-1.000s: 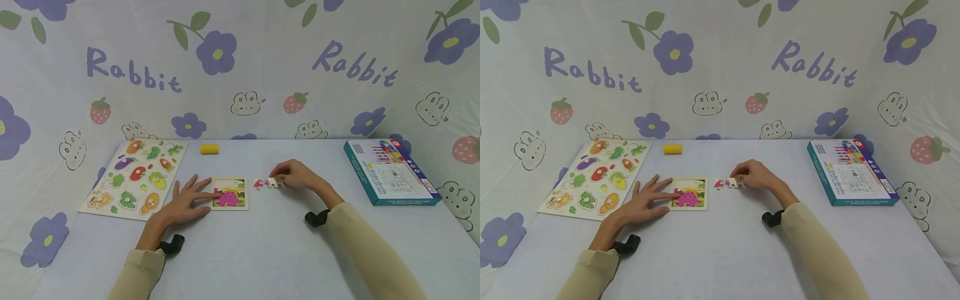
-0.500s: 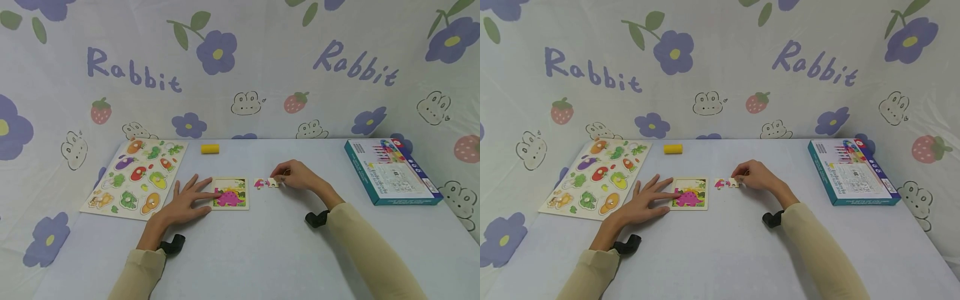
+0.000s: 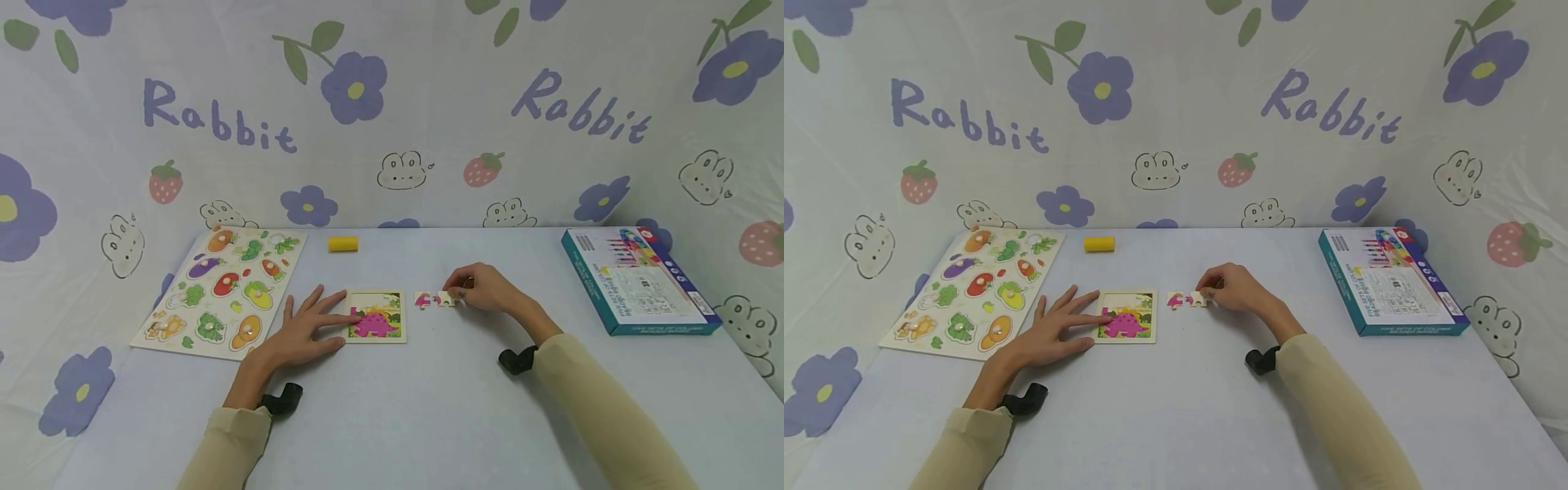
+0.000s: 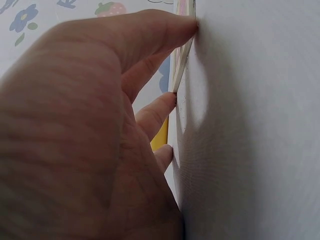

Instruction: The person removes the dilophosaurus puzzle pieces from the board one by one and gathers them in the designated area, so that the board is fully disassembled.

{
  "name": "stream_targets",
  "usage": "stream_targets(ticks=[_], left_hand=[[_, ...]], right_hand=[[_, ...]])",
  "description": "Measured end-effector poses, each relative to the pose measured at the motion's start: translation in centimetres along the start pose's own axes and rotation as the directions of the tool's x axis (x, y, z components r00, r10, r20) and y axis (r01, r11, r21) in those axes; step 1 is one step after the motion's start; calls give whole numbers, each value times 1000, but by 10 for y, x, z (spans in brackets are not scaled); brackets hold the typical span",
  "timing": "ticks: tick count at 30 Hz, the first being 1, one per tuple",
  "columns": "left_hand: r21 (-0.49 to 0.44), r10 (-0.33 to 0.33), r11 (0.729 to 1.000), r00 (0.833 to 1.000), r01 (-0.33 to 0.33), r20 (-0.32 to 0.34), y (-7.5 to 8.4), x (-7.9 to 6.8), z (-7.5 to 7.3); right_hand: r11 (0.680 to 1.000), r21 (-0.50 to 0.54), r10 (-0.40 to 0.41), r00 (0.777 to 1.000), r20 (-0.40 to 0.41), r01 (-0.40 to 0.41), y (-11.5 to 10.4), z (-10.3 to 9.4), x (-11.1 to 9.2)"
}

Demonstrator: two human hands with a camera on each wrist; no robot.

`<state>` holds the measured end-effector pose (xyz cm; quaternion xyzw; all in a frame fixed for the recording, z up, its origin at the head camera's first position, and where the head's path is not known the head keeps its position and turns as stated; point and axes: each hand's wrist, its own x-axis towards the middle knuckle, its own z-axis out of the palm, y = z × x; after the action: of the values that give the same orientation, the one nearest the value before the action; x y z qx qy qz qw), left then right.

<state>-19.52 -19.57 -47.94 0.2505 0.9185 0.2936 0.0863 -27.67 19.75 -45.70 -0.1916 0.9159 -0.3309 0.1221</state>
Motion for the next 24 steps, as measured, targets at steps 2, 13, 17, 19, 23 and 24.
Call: stream_targets(ticks=[2, 13, 17, 19, 23, 24], left_hand=[[2, -1, 1000, 1000, 1, 2, 0, 0, 0], [4, 1, 1000, 1000, -1, 1, 1, 0, 0], [4, 3, 1000, 1000, -3, -1, 1, 0, 0], [4, 5, 1000, 1000, -5, -2, 1, 0, 0], [2, 5, 1000, 1000, -5, -3, 1, 0, 0], [1, 5, 1000, 1000, -5, -3, 1, 0, 0]], right_hand=[[1000, 0, 6, 1000, 1, -6, 0, 0, 0], [1000, -10, 16, 1000, -3, -16, -2, 0, -2], [1000, -12, 13, 1000, -6, -14, -3, 0, -3], [1000, -14, 10, 1000, -7, -10, -3, 0, -3], [1000, -17, 8, 1000, -8, -8, -2, 0, -2], [1000, -17, 8, 1000, -9, -9, -2, 0, -2]])
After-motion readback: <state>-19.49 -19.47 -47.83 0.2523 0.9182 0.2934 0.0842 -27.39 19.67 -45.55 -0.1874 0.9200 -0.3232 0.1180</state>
